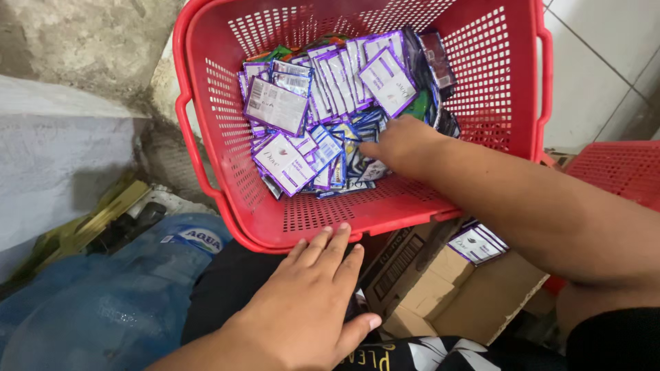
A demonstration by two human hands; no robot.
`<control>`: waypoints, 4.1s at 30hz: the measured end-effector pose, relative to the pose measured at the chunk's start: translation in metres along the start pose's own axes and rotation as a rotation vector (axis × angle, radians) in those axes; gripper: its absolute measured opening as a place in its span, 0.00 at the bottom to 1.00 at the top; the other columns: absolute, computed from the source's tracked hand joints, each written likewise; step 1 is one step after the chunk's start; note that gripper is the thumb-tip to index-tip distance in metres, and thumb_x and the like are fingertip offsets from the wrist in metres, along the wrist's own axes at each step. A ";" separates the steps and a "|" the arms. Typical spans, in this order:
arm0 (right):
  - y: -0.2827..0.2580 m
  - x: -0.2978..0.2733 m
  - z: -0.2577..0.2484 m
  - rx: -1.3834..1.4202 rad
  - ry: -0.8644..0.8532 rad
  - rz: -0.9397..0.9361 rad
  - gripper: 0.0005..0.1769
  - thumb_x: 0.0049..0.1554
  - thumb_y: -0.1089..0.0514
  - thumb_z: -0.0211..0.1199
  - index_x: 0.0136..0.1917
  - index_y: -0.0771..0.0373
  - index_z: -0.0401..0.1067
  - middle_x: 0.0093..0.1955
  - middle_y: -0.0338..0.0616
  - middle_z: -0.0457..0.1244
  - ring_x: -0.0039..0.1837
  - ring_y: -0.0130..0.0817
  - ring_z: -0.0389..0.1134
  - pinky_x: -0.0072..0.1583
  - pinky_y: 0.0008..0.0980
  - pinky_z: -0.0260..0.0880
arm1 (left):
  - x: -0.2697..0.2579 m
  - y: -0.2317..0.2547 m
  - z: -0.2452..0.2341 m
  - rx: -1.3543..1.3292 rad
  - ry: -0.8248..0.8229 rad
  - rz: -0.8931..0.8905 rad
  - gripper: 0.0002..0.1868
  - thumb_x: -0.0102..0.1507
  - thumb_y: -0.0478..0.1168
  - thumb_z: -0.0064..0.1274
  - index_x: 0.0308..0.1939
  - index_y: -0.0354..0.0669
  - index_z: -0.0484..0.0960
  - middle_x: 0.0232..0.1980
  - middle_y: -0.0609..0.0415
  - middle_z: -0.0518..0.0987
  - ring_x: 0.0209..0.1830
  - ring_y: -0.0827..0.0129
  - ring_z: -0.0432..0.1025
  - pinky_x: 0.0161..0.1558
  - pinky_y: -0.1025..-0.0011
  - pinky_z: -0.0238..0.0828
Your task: The person sorts small packets of Dove soap from a red basket into a cardboard box. They pick up stacks of blue and purple packets, separate them, and place them into the box.
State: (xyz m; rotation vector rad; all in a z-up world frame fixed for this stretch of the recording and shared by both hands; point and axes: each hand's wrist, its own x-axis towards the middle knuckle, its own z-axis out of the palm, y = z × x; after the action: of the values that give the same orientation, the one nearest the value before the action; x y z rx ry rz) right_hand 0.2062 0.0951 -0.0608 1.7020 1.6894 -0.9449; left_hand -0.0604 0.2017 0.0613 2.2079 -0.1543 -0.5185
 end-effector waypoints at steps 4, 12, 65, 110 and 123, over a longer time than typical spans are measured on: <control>0.007 -0.025 -0.004 0.040 0.189 -0.072 0.18 0.53 0.56 0.63 0.58 0.50 0.72 0.49 0.45 0.69 0.59 0.49 0.69 0.58 0.47 0.68 | -0.001 0.004 -0.006 -0.002 -0.066 -0.039 0.45 0.66 0.61 0.47 0.70 0.22 0.58 0.77 0.20 0.51 0.78 0.30 0.45 0.73 0.42 0.39; 0.006 -0.100 -0.007 1.090 0.864 0.277 0.22 0.56 0.62 0.73 0.62 0.61 0.70 0.51 0.44 0.70 0.53 0.34 0.70 0.57 0.34 0.73 | 0.009 0.018 -0.022 -0.094 0.124 -0.132 0.39 0.64 0.58 0.51 0.68 0.29 0.65 0.71 0.34 0.67 0.71 0.44 0.61 0.69 0.53 0.56; -0.201 -0.315 0.150 1.786 1.475 0.098 0.07 0.61 0.70 0.65 0.52 0.66 0.70 0.47 0.35 0.65 0.51 0.22 0.66 0.55 0.26 0.68 | 0.095 0.155 0.125 -1.837 0.412 0.289 0.20 0.69 0.35 0.50 0.66 0.35 0.72 0.61 0.49 0.79 0.59 0.62 0.75 0.60 0.61 0.74; -0.168 -0.132 0.221 0.965 0.578 0.568 0.23 0.48 0.58 0.71 0.58 0.57 0.71 0.57 0.50 0.63 0.59 0.53 0.67 0.58 0.48 0.68 | 0.013 0.120 0.024 -1.998 0.623 0.383 0.20 0.82 0.46 0.42 0.71 0.33 0.67 0.69 0.49 0.74 0.67 0.62 0.69 0.73 0.61 0.62; -0.068 -0.138 0.213 0.596 1.110 0.725 0.07 0.56 0.66 0.63 0.49 0.60 0.72 0.46 0.51 0.65 0.52 0.55 0.67 0.54 0.52 0.66 | 0.018 0.129 0.024 -1.938 0.604 0.279 0.24 0.82 0.46 0.39 0.75 0.32 0.64 0.70 0.46 0.73 0.69 0.59 0.68 0.74 0.58 0.61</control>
State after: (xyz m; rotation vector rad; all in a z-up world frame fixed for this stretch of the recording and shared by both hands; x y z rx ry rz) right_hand 0.1236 -0.1546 -0.0718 3.3067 1.0778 -0.0723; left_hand -0.0453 0.0969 0.1412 0.3287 0.2801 0.2297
